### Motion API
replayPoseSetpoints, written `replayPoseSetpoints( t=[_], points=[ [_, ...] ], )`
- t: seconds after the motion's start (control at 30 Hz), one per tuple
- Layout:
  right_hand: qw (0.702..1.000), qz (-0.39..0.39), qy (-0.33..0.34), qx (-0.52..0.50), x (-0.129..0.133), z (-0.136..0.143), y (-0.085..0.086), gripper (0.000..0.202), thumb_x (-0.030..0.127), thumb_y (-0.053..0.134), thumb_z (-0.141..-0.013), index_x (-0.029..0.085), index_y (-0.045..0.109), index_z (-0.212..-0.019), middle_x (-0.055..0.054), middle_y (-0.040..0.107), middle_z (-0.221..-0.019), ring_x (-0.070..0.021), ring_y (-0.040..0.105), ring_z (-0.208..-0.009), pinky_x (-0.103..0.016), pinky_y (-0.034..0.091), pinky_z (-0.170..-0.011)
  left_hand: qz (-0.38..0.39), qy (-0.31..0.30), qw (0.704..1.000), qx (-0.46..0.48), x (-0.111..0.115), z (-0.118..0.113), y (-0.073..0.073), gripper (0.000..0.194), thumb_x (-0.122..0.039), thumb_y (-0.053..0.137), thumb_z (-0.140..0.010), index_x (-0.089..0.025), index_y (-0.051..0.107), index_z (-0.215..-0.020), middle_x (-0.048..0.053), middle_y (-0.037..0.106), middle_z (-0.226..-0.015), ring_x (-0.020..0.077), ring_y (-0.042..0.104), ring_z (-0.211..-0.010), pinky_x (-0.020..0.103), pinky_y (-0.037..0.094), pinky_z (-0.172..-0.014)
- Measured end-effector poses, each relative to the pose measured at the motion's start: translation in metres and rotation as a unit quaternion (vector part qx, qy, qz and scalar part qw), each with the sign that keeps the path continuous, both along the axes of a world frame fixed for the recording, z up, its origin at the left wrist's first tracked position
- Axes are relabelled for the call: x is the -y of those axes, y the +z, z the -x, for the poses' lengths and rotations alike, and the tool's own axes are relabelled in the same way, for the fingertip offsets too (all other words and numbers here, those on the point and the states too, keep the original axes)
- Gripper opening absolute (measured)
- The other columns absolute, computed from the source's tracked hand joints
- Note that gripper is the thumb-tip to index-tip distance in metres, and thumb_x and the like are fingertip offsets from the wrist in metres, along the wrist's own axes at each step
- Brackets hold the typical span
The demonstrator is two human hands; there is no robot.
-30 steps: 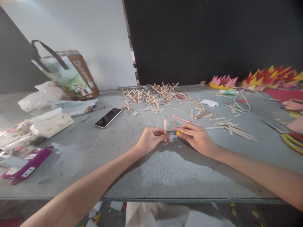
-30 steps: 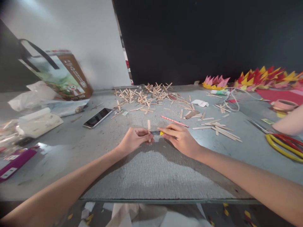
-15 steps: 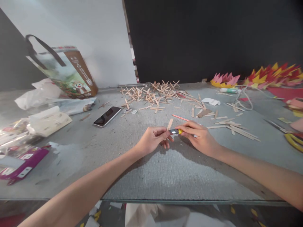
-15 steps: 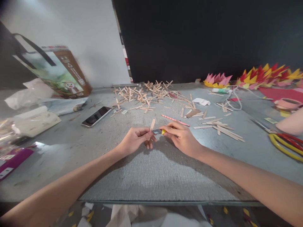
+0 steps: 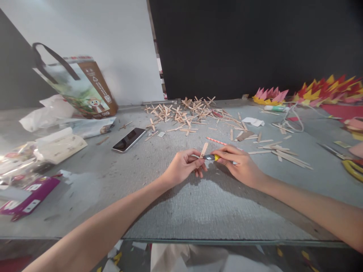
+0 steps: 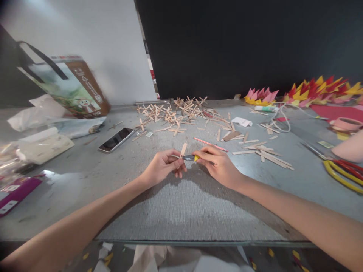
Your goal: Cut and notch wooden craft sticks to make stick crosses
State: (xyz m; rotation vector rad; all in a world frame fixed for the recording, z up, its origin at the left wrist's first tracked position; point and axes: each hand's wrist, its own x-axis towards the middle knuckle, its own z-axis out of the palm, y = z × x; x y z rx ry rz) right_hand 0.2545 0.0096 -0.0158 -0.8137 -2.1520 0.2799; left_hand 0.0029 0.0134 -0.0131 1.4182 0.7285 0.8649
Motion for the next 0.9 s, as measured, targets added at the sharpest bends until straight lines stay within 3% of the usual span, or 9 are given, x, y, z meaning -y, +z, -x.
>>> replayPoseSetpoints(
  t=[0.9],
  points=[
    [1.000,-0.001,-0.002,0.000,0.0016,0.0012,0.0033,0.026,0.026,0.056,-0.108,0.025,0.076,-0.125,-0.009,0.075,-0.108,-0.0228,0.070,-0.095,-0.038,0.055,-0.083,0.008,-0.027,1.000,0.009,0.0000,0.0018,0.0011,0.040,-0.052,0.075,-0.093,-0.015,0.064,-0.106,0.006,0.077,-0.080,0.0137,0.071,-0.059,0.025,0.054,-0.057]
  ],
)
